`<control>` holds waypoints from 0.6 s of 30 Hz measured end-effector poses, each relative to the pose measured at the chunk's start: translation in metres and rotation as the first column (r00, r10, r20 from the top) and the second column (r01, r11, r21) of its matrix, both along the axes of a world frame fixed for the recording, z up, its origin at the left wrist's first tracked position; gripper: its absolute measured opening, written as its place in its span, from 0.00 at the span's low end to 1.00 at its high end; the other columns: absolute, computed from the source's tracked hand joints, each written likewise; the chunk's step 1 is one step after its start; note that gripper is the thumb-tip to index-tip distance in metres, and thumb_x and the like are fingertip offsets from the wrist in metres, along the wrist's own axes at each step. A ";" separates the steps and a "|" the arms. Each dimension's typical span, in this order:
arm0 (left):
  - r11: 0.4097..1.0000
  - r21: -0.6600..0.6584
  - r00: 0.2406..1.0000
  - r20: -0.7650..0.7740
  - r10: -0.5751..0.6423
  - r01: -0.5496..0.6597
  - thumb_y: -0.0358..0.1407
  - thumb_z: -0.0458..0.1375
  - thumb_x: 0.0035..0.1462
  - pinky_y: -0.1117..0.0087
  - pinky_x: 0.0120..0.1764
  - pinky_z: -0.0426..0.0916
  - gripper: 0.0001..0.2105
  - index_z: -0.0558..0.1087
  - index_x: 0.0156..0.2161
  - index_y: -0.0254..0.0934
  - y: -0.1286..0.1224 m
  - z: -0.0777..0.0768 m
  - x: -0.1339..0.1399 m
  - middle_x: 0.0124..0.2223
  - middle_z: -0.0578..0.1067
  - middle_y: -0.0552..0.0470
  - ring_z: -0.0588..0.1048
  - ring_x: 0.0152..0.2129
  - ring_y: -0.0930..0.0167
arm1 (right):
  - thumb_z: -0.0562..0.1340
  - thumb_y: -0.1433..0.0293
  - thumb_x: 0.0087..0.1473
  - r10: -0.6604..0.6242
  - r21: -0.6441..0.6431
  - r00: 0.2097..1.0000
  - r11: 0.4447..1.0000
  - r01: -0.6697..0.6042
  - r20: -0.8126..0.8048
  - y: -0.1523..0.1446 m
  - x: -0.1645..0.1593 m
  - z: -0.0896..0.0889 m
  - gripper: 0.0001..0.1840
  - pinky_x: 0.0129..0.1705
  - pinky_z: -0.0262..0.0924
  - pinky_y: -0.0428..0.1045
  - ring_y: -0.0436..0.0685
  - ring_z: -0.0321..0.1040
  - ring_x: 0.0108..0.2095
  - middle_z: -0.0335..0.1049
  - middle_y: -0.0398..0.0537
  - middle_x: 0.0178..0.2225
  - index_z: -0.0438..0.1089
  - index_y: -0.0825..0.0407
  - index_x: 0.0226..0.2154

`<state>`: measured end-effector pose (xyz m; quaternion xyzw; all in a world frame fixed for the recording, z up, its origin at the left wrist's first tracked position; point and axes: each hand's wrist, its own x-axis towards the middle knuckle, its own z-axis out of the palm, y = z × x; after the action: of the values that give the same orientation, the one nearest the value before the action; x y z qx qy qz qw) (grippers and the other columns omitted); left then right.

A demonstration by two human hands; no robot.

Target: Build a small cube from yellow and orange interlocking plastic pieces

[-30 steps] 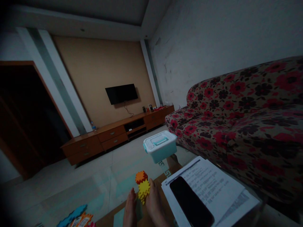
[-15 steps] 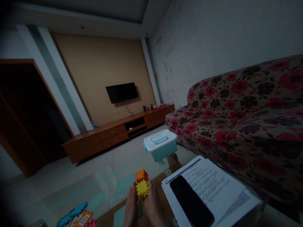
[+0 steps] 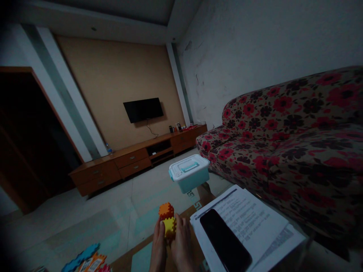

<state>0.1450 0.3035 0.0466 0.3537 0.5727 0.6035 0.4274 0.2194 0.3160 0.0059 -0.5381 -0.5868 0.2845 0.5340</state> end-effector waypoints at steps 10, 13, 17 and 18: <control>1.000 -0.006 0.999 0.033 0.017 -0.016 0.52 0.54 0.59 0.59 0.64 0.58 0.31 0.61 0.61 0.33 -0.001 -0.002 -0.002 0.67 0.61 0.37 0.61 0.64 0.59 | 0.58 0.83 0.32 0.072 -0.092 0.997 0.993 -0.071 0.006 -0.003 0.009 0.018 0.44 0.54 0.62 0.53 0.65 0.67 0.52 0.69 0.56 0.50 0.66 0.53 0.56; 1.000 0.011 0.999 0.036 -0.004 0.004 0.54 0.55 0.58 0.60 0.63 0.60 0.33 0.61 0.61 0.34 -0.003 -0.004 -0.003 0.66 0.63 0.39 0.63 0.63 0.59 | 0.60 0.83 0.30 0.112 -0.094 0.993 0.990 -0.109 0.024 -0.007 0.017 0.025 0.45 0.53 0.62 0.52 0.65 0.68 0.50 0.69 0.55 0.47 0.67 0.52 0.56; 1.000 0.016 1.000 0.029 0.001 -0.001 0.56 0.56 0.56 0.62 0.62 0.61 0.34 0.62 0.61 0.36 0.000 -0.009 -0.005 0.65 0.64 0.40 0.64 0.62 0.60 | 0.61 0.82 0.28 0.157 -0.048 0.988 0.986 -0.157 -0.010 -0.008 0.022 0.026 0.46 0.55 0.61 0.54 0.66 0.67 0.52 0.68 0.53 0.51 0.67 0.47 0.55; 1.000 0.006 0.999 0.034 0.015 -0.015 0.56 0.56 0.57 0.63 0.61 0.62 0.33 0.62 0.61 0.36 0.002 -0.011 -0.006 0.65 0.65 0.40 0.64 0.62 0.60 | 0.60 0.82 0.29 0.182 -0.025 0.982 0.983 -0.183 -0.046 -0.007 0.021 0.024 0.46 0.57 0.60 0.54 0.65 0.65 0.54 0.67 0.52 0.53 0.66 0.47 0.56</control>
<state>0.1395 0.3054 0.0357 0.3404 0.5659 0.6145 0.4316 0.2402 0.3094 0.0299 -0.4835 -0.6175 0.3527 0.5105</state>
